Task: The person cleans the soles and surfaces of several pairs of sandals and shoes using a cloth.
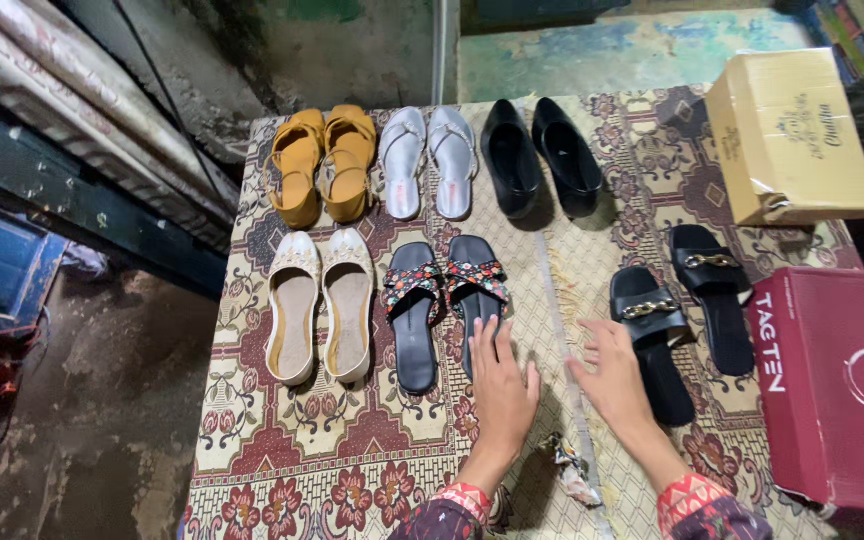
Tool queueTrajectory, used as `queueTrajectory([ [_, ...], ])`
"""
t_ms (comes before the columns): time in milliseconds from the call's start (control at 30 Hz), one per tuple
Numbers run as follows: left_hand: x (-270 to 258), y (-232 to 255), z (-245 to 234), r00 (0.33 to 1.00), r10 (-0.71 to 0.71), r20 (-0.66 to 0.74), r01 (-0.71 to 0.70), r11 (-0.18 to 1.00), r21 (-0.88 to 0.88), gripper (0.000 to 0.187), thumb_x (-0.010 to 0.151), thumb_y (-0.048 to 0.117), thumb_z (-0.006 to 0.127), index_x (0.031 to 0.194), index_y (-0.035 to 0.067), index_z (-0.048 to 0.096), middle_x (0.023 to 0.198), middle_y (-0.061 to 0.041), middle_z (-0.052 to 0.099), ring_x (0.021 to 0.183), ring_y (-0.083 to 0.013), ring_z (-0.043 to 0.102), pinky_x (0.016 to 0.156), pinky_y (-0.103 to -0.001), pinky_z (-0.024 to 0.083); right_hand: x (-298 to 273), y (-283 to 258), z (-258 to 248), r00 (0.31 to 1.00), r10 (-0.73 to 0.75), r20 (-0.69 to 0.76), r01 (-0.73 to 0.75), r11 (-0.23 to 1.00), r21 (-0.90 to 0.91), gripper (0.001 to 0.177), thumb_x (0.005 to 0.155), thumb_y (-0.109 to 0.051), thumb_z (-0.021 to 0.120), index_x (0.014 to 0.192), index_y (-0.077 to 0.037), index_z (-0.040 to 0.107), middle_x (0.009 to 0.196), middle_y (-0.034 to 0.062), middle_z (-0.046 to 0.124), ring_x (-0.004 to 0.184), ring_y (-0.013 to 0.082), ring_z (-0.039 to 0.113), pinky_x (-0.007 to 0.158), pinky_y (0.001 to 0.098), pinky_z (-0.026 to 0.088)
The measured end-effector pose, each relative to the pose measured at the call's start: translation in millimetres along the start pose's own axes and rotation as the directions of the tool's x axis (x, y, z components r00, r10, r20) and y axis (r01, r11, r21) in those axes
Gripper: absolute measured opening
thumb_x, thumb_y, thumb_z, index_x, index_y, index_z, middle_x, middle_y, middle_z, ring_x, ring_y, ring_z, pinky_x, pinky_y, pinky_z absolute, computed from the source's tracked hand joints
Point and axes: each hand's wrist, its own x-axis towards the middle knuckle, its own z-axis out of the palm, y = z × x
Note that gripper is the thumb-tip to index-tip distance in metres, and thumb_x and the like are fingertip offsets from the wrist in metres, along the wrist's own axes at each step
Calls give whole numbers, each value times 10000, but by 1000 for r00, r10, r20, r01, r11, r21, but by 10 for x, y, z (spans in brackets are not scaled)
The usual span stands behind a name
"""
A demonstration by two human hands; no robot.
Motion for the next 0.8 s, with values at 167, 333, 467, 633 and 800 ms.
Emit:
queueTrajectory([
  [167, -162, 170, 20, 999, 34, 14, -35, 999, 25, 628, 855, 83, 711, 1405, -36, 433, 1471, -267, 421, 1484, -448, 286, 1236, -537, 211, -297, 286, -370, 990, 11, -143, -17, 999, -39, 534, 795, -97, 757, 1312, -72, 629, 1291, 165, 553, 1054, 288, 667, 920, 374, 580],
  [333, -303, 344, 149, 996, 35, 80, -38, 999, 33, 589, 875, 89, 697, 1390, -38, 440, 1452, -275, 427, 1486, -454, 289, 1235, -543, 210, -449, 501, -593, 978, -4, -208, -82, 911, -404, 524, 820, -281, 792, 1275, -59, 655, 1347, 194, 536, 1214, 387, 558, 1001, 458, 494],
  [467, -385, 494, 316, 997, 63, 49, -61, 997, -41, 575, 898, 130, 705, 1394, -19, 457, 1471, -288, 415, 1458, -488, 302, 1203, -547, 252, -432, 607, -612, 988, -56, -146, -37, 821, -570, 679, 698, -386, 846, 1251, -71, 611, 1329, 205, 525, 1236, 401, 529, 1008, 473, 454],
  [633, -445, 658, 491, 996, 45, 72, -39, 995, -90, 557, 940, 214, 704, 1390, -16, 470, 1478, -281, 425, 1457, -499, 309, 1188, -550, 270, -401, 712, -577, 993, -50, -108, -14, 852, -523, 687, 735, -319, 823, 1307, -60, 543, 1306, 176, 562, 1205, 378, 559, 991, 445, 497],
  [800, -418, 760, 689, 995, -53, 82, 64, 989, -132, 498, 1015, 287, 621, 1376, -28, 488, 1464, -279, 450, 1438, -472, 358, 1183, -511, 298, -316, 776, -667, 998, -24, -66, -10, 877, -481, 689, 748, -271, 819, 1333, -65, 519, 1242, 160, 581, 1213, 362, 561, 972, 445, 516],
])
